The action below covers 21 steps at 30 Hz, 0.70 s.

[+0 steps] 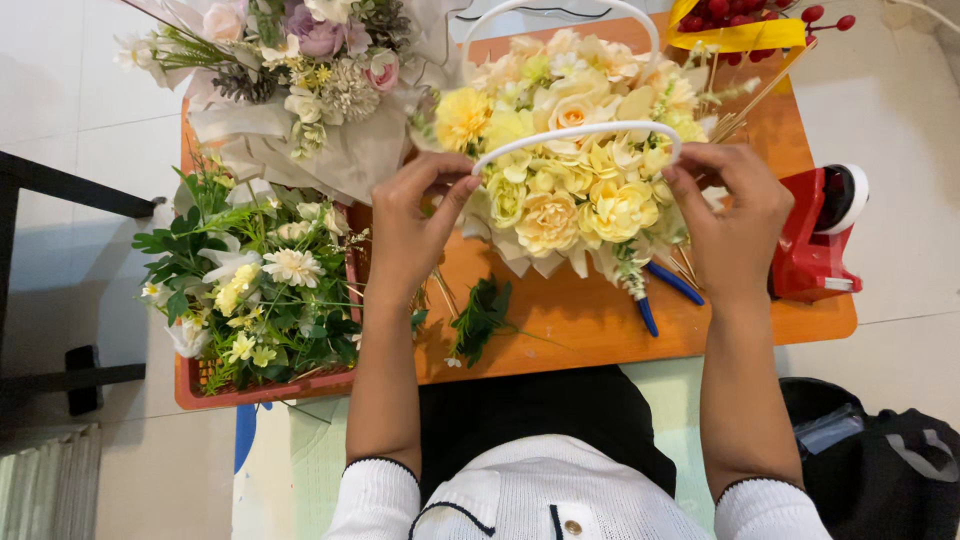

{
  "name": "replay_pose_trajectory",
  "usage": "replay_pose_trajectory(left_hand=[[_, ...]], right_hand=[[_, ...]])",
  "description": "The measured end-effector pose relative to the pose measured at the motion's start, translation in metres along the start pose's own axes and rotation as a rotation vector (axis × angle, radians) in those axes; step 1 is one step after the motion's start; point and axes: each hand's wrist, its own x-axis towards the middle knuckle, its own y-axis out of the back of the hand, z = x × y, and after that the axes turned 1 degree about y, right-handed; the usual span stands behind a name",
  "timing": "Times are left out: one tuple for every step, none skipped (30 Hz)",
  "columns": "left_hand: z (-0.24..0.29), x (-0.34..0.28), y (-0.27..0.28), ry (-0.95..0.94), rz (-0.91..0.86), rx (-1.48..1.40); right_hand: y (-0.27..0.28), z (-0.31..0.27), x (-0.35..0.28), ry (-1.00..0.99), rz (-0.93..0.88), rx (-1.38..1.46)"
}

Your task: The person assembles a floral basket by selecting artificial flower stems and heads, securing them to wooden sticks with tape, and inserting them into a foam base inside a white basket.

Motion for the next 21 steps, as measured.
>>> replay_pose_trajectory(left_hand=[[0.001,-0.002,0.000,0.002,-0.001,-0.001],[0.002,-0.004,0.000,-0.012,0.002,-0.010],[0.004,-0.005,0.000,-0.025,0.004,-0.019],[0.003,-0.006,0.000,-0.025,0.004,-0.020],[0.003,-0.006,0.000,-0.033,0.018,-0.011],[0.003,-0.006,-0.001,-0.041,0.030,-0.003],[0.004,-0.008,-0.002,-0.041,0.028,-0.004],[0.005,-0.008,-0.003,-0.044,0.053,-0.001],[0.007,-0.009,-0.004,-0.046,0.078,0.002],[0.007,-0.010,-0.004,-0.048,0.077,0.001],[0.007,-0.011,-0.005,-0.049,0.085,0.006],[0.007,-0.012,-0.005,-0.050,0.093,0.012],[0.006,-0.012,-0.005,-0.052,0.093,0.012],[0.006,-0.013,-0.005,-0.057,0.114,0.011],[0.006,-0.013,-0.006,-0.061,0.135,0.011],[0.006,-0.014,-0.006,-0.064,0.135,0.010],[0.006,-0.014,-0.007,-0.070,0.163,0.013],[0.006,-0.016,-0.008,-0.074,0.191,0.016],[0.006,-0.016,-0.008,-0.074,0.191,0.015],[0.007,-0.017,-0.008,-0.096,0.228,0.047],[0.007,-0.018,-0.008,-0.117,0.265,0.078]], right_hand=[[0.002,-0.003,-0.006,-0.002,-0.001,-0.001],[0.003,-0.006,-0.011,0.017,0.059,-0.041],[0.005,-0.009,-0.017,0.037,0.119,-0.081],[0.002,-0.016,-0.019,0.036,0.119,-0.081],[0.000,-0.023,-0.020,0.070,0.080,-0.085],[-0.002,-0.030,-0.023,0.104,0.042,-0.090],[-0.006,-0.030,-0.023,0.102,0.043,-0.092],[-0.009,-0.030,-0.023,0.135,0.012,-0.094],[-0.013,-0.030,-0.022,0.168,-0.018,-0.096],[-0.014,-0.029,-0.025,0.169,-0.016,-0.097],[-0.015,-0.028,-0.027,0.164,-0.032,-0.090],[-0.017,-0.027,-0.029,0.160,-0.047,-0.082],[-0.017,-0.026,-0.031,0.161,-0.045,-0.083],[-0.017,-0.025,-0.034,0.182,-0.061,-0.081],[-0.018,-0.024,-0.036,0.204,-0.076,-0.079],[-0.017,-0.022,-0.038,0.205,-0.075,-0.080],[-0.016,-0.019,-0.040,0.218,-0.085,-0.087],[-0.015,-0.017,-0.042,0.230,-0.097,-0.094],[-0.014,-0.017,-0.041,0.230,-0.096,-0.095],[-0.012,-0.018,-0.040,0.232,-0.107,-0.072],[-0.011,-0.018,-0.039,0.234,-0.118,-0.049]])
